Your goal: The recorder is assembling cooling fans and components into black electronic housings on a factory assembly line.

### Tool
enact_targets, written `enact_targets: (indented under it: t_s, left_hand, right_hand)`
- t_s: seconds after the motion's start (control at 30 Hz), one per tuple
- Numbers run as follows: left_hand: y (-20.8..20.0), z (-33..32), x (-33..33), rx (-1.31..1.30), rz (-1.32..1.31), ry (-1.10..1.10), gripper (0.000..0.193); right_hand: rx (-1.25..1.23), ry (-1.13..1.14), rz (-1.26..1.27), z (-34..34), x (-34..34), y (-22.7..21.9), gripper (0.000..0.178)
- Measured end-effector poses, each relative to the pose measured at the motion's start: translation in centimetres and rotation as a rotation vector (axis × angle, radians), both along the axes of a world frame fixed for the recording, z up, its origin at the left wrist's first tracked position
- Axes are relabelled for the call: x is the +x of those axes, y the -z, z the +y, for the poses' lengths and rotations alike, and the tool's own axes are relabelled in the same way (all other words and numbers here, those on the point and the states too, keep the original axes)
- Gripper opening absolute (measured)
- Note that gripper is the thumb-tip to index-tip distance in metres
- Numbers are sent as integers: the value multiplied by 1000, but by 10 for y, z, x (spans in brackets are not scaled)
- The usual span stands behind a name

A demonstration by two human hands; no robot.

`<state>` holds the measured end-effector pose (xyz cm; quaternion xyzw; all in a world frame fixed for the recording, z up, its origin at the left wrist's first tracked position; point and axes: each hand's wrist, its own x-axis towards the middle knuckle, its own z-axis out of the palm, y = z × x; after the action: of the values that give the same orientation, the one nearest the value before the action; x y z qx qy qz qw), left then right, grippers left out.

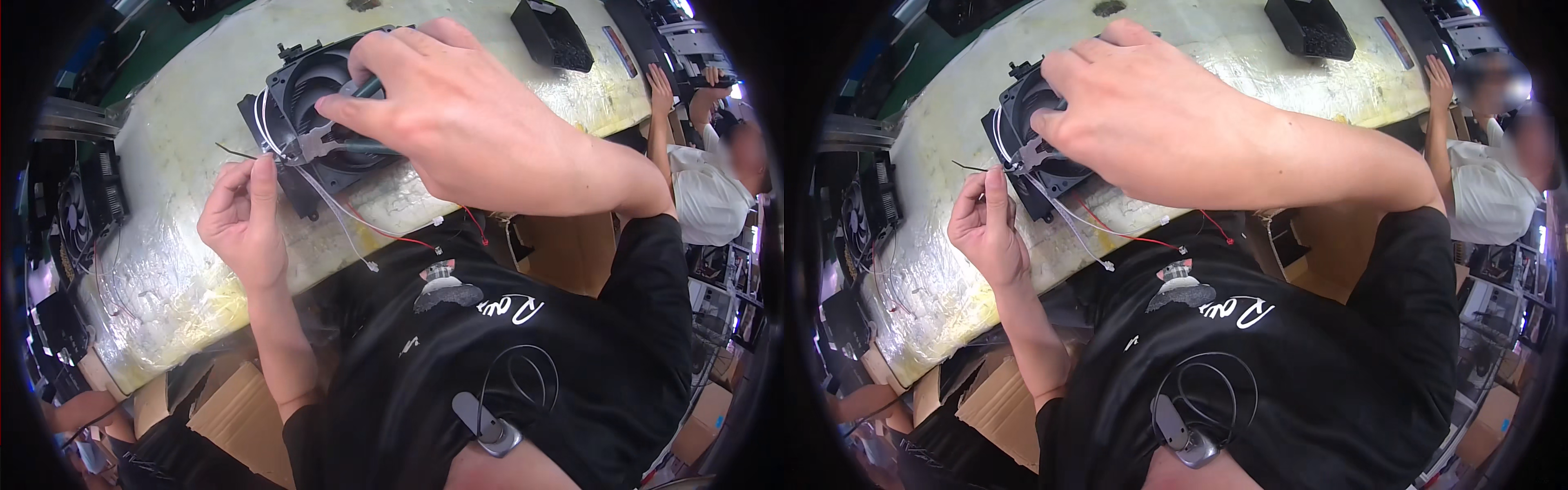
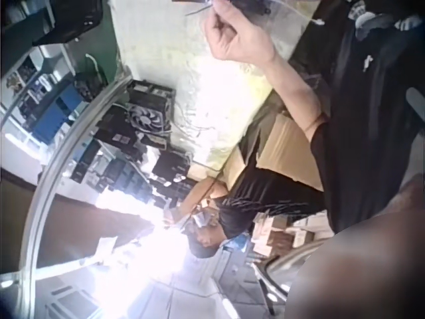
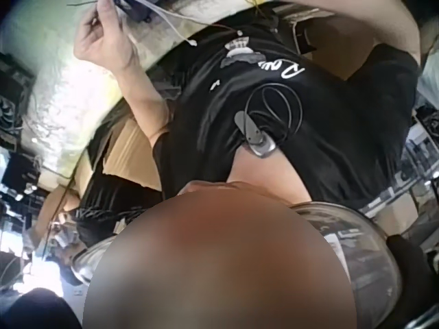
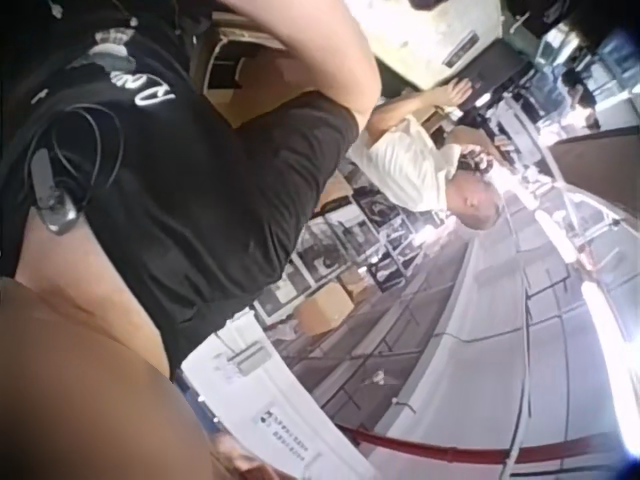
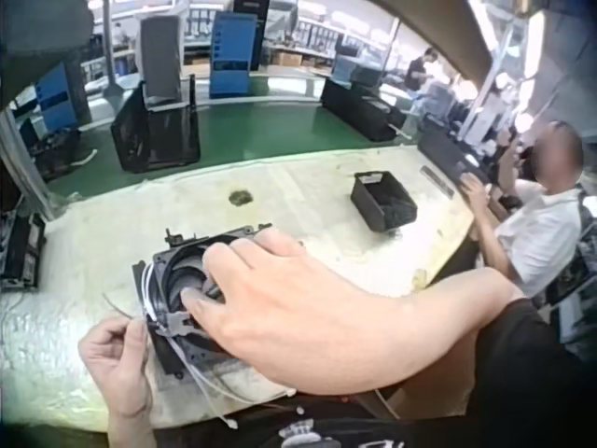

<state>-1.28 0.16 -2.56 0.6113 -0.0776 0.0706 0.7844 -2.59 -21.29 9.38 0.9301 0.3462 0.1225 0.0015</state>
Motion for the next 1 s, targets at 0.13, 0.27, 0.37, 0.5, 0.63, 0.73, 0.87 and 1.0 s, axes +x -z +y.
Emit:
enact_targets:
  t_s: [0.13, 0.27, 0.37, 0.5, 0.63, 0.73, 0.87, 1.0]
  left_hand:
    - [0, -2, -3, 6, -44, 4, 5]
    - [0, 0, -9, 19, -64, 6, 6]
    - [1, -6, -8, 43, -65, 12, 5]
    - [-2, -3, -1, 24, 23, -69, 9]
    - [-16, 22, 1, -53, 78, -311, 15]
    - [-15, 70, -55, 37, -193, -939, 11]
    - [67, 110, -125, 369, -119, -1134, 9]
    - [133, 112, -157, 865, 242, -1022, 11]
  right_hand:
    - [-120, 1, -31, 10, -3, -5, 24]
    - [-106, -64, -41, 16, -5, -6, 12]
    - [-135, -29, 19, 15, -5, -4, 8]
    - [-139, -14, 83, 19, -4, -5, 10]
    - [135, 18, 112, 9, 0, 1, 22]
    - [430, 304, 114, -40, 5, 16, 37]
    - [191, 877, 78, -140, 19, 61, 48]
    - [315, 592, -101, -151, 28, 111, 55]
